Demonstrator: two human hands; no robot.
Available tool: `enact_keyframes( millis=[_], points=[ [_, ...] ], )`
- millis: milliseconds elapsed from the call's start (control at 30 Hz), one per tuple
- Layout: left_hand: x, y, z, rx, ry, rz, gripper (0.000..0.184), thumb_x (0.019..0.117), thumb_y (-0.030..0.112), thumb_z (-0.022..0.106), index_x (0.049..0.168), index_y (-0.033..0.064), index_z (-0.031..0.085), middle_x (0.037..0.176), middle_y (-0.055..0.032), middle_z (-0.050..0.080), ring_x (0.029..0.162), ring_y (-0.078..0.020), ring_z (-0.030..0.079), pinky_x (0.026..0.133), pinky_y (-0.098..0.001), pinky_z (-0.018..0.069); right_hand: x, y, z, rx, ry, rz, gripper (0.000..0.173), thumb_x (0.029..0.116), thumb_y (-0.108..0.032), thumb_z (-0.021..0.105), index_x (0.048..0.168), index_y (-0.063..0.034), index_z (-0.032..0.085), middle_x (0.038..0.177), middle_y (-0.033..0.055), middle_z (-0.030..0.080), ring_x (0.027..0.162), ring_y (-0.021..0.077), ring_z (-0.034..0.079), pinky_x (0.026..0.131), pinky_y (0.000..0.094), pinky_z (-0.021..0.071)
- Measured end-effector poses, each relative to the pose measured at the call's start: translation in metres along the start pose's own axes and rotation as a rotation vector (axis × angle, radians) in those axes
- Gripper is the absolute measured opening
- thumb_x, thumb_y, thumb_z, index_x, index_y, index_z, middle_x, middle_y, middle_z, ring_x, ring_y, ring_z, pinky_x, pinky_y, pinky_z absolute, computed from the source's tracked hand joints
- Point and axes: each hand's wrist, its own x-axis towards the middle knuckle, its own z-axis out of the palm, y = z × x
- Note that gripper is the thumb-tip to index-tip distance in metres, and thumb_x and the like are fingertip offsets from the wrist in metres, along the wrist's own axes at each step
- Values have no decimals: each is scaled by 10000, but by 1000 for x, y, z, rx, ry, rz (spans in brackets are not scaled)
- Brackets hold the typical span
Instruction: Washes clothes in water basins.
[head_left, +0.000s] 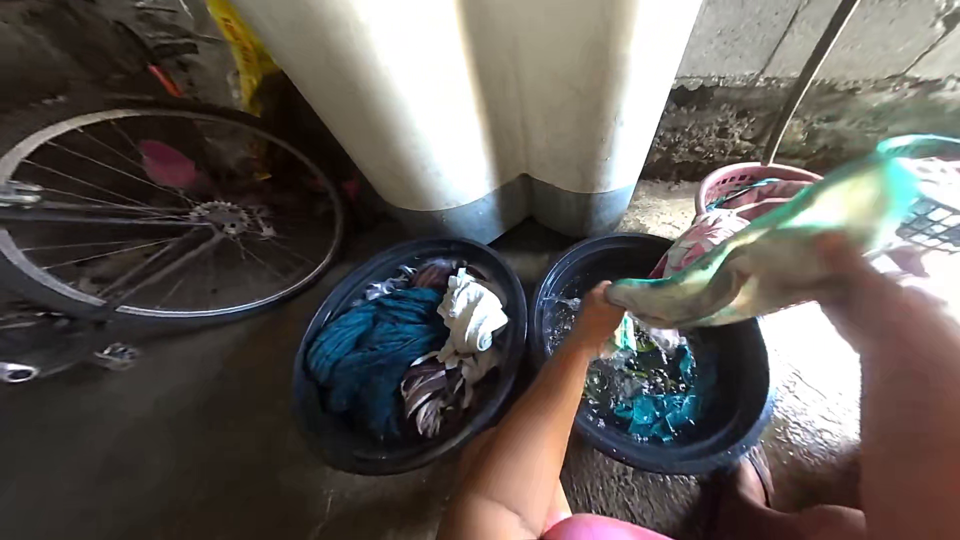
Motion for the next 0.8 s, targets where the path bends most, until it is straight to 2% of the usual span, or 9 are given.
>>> enact_keyframes(
  millis=[33,100,200,267,367,533,633,733,800],
  points=[
    [-1,4,-1,-126,41,-33,475,1000,55,592,1445,-62,470,1307,-262,605,1148,-287,644,971,-441,552,-6,22,-1,-289,-76,80,198,951,-172,658,1072,-21,613,883,3,688,814,97,689,786,309,606],
    [-5,12,5,-353,91,-45,410,1016,5,536,1420,-28,477,1222,-204,621,1002,-211,655,844,-382,578,-16,75,8,-688,-333,245,444,902,-196,790,1204,101,655,1095,283,688,1042,404,666,962,611,501],
    [-11,12,21,-485,21,-32,372,1016,-12,495,1387,-33,484,1129,-172,633,903,-177,651,773,-356,578,-42,127,56,-538,-497,481,1041,811,-162,881,1624,-69,237,1442,292,534,1215,450,622,954,632,548],
    [-16,13,30,-482,-65,-24,404,1020,0,468,1421,-52,449,1162,-177,626,939,-173,652,818,-356,578,-57,151,90,-169,-416,619,835,871,-45,796,1557,-107,325,1361,230,585,1058,384,685,759,562,616],
    [-19,16,28,-553,-85,-36,402,1054,49,422,1446,-39,415,1174,-164,618,972,-168,643,855,-360,570,-63,168,122,238,-199,608,375,1017,-51,591,1372,23,497,1142,198,674,925,299,720,709,484,637],
    [-1,12,-4,-770,155,-157,453,1132,337,273,1579,276,304,1347,-159,591,1133,-297,631,884,-507,556,-45,137,127,146,60,345,404,873,34,705,1261,48,591,1029,135,710,847,176,717,710,383,640],
    [6,1,-7,-712,311,-245,374,1120,291,370,1407,140,556,1259,-161,633,1097,-279,626,880,-467,537,-25,99,126,333,129,247,345,924,22,611,1264,12,547,999,91,693,836,161,706,698,369,633],
    [-3,-1,0,-771,43,-259,353,1107,280,346,1254,61,581,1093,-123,660,942,-232,653,768,-425,568,-12,75,126,572,165,218,281,1010,-4,472,1285,-54,495,1035,80,668,900,180,692,760,403,620],
    [-7,-2,2,-925,-250,-88,380,1065,230,329,1348,34,490,1196,-163,632,1023,-281,659,862,-475,581,-6,72,125,663,160,224,217,1060,-36,410,1263,-84,469,1024,75,663,888,184,692,761,406,621]
  ],
)
